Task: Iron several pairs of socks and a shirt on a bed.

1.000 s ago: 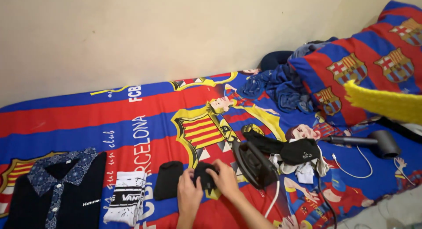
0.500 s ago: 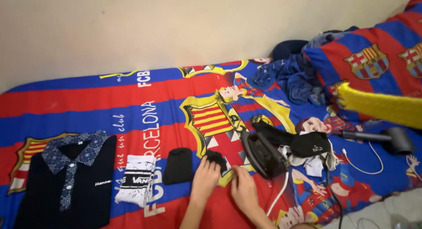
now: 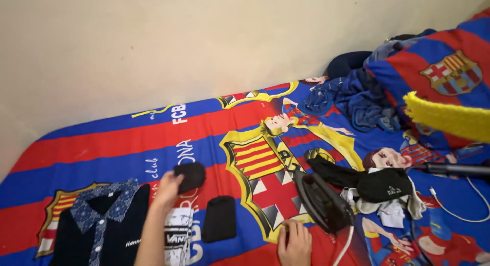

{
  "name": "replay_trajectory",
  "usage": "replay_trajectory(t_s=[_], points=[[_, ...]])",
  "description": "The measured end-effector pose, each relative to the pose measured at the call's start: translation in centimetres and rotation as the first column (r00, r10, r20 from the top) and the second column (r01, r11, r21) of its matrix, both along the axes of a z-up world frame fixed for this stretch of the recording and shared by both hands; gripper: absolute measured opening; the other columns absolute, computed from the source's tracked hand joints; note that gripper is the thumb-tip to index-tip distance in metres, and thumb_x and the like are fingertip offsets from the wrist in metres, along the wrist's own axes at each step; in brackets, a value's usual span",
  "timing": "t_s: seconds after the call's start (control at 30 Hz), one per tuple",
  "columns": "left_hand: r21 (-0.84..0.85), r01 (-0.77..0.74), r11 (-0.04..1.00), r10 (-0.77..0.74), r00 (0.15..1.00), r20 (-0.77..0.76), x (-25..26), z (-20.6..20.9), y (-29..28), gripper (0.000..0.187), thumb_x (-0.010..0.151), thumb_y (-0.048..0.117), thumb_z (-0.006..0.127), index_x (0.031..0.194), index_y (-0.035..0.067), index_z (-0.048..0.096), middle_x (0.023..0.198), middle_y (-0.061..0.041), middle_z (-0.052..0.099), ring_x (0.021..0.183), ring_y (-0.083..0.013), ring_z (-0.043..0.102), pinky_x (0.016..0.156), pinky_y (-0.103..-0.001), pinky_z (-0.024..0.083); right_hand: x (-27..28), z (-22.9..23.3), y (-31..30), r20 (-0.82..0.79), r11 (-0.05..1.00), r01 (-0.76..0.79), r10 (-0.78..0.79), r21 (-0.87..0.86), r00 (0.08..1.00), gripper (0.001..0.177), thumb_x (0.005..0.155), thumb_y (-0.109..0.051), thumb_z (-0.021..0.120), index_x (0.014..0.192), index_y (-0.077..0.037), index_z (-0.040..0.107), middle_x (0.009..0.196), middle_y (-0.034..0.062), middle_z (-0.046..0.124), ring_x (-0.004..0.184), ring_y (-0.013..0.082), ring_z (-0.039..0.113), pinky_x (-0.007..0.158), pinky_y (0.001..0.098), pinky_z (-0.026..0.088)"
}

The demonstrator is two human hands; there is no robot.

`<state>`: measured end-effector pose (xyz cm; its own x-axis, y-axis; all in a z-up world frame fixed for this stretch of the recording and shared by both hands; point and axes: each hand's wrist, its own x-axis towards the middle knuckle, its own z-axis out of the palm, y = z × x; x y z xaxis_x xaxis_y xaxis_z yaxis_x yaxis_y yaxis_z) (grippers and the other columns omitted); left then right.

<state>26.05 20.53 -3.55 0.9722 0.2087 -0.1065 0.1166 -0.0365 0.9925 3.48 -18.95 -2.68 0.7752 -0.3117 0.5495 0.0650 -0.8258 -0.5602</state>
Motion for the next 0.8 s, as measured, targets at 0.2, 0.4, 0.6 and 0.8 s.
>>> replay_trajectory(t_s=[0.2,0.4,0.6,0.8], points=[[0.726,-0.01,0.687,0.137,0.984,-0.117,0.9,-7.1,4.4,0.033,0.085,0.017,0.07,0.108,-0.007,0.073,0.103,-0.028,0.075,0.099,-0.0371,0.073,0.089,-0.046,0.057,0.3,0.3,-0.1,0.015,1.0,0.025,-0.025,-0.015,1.0,0.015,0.085,-0.02,0.065,0.099,-0.014,0.066,0.098,0.0044,0.067,0.094,0.0263,0.064,0.081,0.0415,0.046],[0.962,-0.216,0.168,0.083,0.975,0.205,-4.4,2.9,-4.0,0.029,0.09,0.023,0.064,0.107,0.001,0.066,0.11,-0.023,0.068,0.106,-0.0411,0.068,0.091,-0.05,0.056,0.1,0.7,0.5,0.004,0.998,0.032,-0.032,-0.054,0.999,0.016,0.086,-0.02,0.064,0.1,-0.012,0.065,0.1,0.0052,0.067,0.096,0.027,0.063,0.082,0.0419,0.046],[0.988,-0.154,-0.004,0.056,0.986,0.154,-7.7,6.1,-9.9,0.037,0.088,0.039,0.062,0.105,0.006,0.065,0.105,-0.015,0.066,0.101,-0.0346,0.065,0.081,-0.052,0.053,0.7,1.3,0.0,0.013,0.985,0.029,-0.028,-0.169,1.0,0.026,0.075,-0.019,0.068,0.099,-0.009,0.066,0.1,0.0106,0.066,0.096,0.0313,0.062,0.081,0.0456,0.044],[0.969,-0.201,0.145,-0.274,0.933,0.235,-14.5,13.0,-21.8,0.028,0.083,0.021,0.063,0.106,0.006,0.061,0.103,-0.013,0.063,0.102,-0.0308,0.063,0.092,-0.044,0.052,2.2,7.5,-3.6,-0.029,0.952,-0.268,0.267,-0.148,0.963,0.025,0.08,-0.017,0.066,0.103,-0.005,0.066,0.095,0.015,0.068,0.089,0.035,0.067,0.079,0.0473,0.052]])
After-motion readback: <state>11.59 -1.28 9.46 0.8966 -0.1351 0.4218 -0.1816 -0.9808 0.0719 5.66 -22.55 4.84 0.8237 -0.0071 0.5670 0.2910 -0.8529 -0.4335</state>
